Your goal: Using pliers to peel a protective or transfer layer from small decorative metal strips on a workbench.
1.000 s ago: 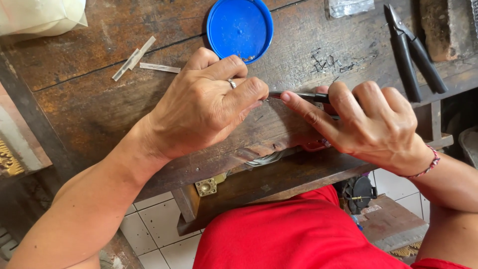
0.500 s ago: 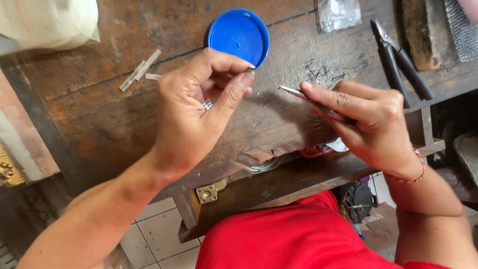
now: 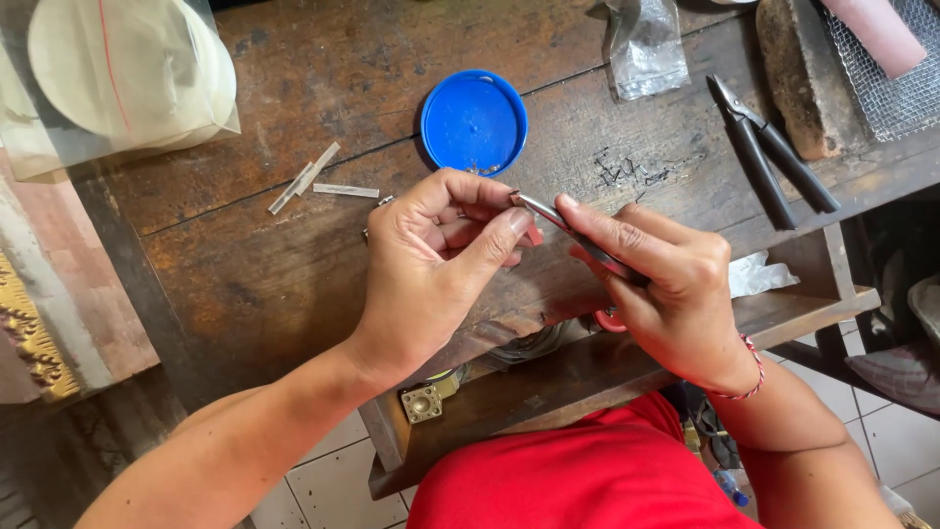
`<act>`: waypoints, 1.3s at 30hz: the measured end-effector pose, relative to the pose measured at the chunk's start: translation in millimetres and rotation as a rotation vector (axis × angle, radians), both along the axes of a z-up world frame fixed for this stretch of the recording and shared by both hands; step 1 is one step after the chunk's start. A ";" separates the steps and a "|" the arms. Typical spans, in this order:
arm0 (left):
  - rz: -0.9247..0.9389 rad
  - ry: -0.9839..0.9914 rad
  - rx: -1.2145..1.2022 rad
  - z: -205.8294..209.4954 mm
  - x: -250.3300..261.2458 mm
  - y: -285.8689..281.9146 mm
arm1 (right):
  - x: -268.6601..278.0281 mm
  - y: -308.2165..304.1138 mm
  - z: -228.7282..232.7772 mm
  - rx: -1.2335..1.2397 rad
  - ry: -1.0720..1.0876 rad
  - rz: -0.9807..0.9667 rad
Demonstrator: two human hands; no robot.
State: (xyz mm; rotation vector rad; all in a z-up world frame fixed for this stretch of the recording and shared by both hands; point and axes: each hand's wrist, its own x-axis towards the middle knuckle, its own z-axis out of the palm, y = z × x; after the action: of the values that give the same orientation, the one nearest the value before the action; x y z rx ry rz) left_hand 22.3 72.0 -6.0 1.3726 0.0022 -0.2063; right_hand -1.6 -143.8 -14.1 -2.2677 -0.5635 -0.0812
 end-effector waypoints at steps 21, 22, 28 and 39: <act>0.005 -0.014 -0.040 -5.9 1.0 -0.7 | -4.1 -0.7 -6.6 -0.088 -0.033 -0.023; 0.010 0.009 -0.050 -6.1 1.0 -0.9 | -4.2 -0.7 -6.6 -0.087 -0.031 -0.021; 0.017 0.012 -0.065 -7.3 1.1 -0.2 | -5.0 1.0 -6.7 -0.086 -0.032 -0.028; -0.070 -0.038 -0.031 -2.1 8.5 12.8 | -1.5 -5.1 -2.6 -0.170 -0.149 0.006</act>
State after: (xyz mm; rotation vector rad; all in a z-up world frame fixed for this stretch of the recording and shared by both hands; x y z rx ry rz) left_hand 30.7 84.8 -8.1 1.3465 -0.0803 -0.2378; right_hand -3.1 -148.8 -16.7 -2.4383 -0.6776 -0.2074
